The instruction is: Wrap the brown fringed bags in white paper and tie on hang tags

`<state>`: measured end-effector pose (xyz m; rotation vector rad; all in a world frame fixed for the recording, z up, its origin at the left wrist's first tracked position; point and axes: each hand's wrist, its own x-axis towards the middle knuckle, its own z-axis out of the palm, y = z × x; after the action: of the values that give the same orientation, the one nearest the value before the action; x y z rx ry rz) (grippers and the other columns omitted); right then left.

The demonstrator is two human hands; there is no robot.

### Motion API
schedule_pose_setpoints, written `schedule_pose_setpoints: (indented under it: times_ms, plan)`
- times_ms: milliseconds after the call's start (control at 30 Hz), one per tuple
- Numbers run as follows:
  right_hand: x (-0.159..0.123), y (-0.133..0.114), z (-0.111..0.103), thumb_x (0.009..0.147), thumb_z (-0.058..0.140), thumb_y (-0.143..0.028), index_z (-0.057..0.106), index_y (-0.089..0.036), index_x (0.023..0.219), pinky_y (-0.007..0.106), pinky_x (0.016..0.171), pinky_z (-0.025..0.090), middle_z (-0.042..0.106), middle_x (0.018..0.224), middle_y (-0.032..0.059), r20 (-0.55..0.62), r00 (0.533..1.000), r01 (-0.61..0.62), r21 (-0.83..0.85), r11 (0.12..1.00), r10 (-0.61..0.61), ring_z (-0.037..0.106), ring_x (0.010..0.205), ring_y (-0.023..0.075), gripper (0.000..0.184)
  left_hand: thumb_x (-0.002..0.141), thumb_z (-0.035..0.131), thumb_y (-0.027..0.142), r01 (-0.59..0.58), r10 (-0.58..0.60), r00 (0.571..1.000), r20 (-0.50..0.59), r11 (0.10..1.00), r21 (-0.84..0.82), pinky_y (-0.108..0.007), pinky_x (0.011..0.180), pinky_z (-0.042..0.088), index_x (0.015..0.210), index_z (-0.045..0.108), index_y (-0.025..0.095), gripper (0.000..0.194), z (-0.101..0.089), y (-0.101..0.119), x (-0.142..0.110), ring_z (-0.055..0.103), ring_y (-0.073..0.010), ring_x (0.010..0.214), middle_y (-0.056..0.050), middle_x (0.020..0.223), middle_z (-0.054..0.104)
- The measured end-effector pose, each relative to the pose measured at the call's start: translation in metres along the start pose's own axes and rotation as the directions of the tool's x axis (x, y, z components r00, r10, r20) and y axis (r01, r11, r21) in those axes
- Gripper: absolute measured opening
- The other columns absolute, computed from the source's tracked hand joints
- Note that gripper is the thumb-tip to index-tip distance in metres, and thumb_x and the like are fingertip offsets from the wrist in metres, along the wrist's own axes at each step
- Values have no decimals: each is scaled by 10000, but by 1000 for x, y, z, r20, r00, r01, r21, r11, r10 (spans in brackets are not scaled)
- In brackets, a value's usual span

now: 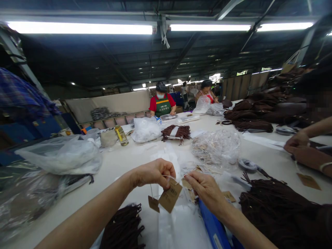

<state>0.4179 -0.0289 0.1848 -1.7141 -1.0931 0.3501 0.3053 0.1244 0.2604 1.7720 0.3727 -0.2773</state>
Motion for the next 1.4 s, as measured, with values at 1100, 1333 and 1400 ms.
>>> schedule_pose_setpoints:
  times_ms: [1100,1333,1400]
  plan:
    - [-8,-24,-38,866,357,-464,554,-198,634,220,487,344,489,552,-28,-78,988,111,-243,964,-133,477,507,120,405,641,510,156,-36,171,919,-355,933,357,-202,486,273,570,577,146,98,-3,4,14,414,-94,446,32,415,538]
    - [-2,-7,-53,806,392,-542,590,-188,706,206,391,317,394,423,-58,-124,988,-105,-65,992,96,436,391,110,418,745,457,141,-129,288,813,-505,936,326,-293,716,413,929,646,93,268,16,16,107,590,-204,794,-105,820,674]
    - [-1,-2,-56,788,405,-564,589,-185,730,200,372,304,382,422,-65,-130,980,-155,-4,988,153,425,377,104,425,722,524,152,-204,329,823,-464,932,298,-318,852,388,1058,619,137,349,29,15,115,536,-236,1029,-111,1082,629]
